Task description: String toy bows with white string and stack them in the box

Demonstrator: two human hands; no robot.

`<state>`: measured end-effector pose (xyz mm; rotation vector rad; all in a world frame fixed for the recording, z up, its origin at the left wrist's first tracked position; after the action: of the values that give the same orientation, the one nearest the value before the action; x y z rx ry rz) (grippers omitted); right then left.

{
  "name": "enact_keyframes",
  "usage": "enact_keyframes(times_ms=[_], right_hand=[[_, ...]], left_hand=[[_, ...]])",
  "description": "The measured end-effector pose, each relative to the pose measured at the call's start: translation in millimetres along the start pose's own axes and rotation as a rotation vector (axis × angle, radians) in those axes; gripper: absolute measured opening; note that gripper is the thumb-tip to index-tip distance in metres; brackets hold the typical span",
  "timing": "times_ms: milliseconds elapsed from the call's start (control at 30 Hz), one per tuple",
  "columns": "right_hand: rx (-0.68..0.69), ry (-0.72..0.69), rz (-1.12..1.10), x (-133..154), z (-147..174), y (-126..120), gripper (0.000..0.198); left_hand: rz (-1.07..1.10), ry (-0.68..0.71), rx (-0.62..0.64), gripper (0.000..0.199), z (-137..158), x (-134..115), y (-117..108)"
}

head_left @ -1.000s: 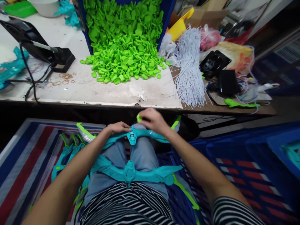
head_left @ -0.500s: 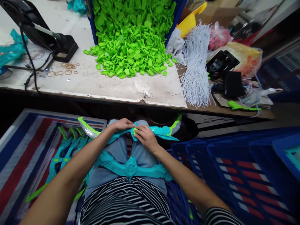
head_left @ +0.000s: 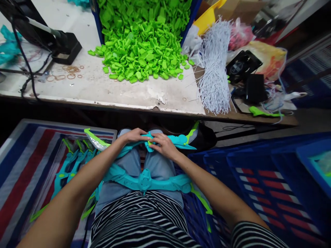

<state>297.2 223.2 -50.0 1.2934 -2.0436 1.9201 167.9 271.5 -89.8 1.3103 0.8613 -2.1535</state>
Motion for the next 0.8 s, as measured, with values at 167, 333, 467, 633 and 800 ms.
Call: enact_keyframes(times_ms=[167,333,467,633,800], right_hand=[[0.098,0.182,0.001,-11,-2,2,0.038],[0.137,0.293,0.003,-21,-5,9,0.076],[0.14,0.291,0.021,-22,-9,14,0.083],[0.108,0.235,0.052,-18,-11,13,0.084],[0.16,0.21,0.106,-8,-6,9,0.087]], left_hand=[[-0.035,-0.023,-0.029,0.064,2,-6,1],[-0.101,-0.084,-0.057,0.049,2,-9,2],[-0.129,-0.109,-0.083,0.041,-1,-10,3],[-0.126,-0.053,-0.117,0.044,-2,-10,3],[-0.295,0.049,-0.114,0.049,8,-26,5]])
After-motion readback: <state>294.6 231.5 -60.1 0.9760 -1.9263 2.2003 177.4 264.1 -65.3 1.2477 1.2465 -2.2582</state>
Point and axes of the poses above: each hand's wrist, its own z-axis away from the middle knuckle, its own y-axis out of the palm, x = y × z, the point moved 6 cm from there along -z, towards the middle knuckle, and after that the axes turned 8 degrees about -x, right-handed, at the moved point
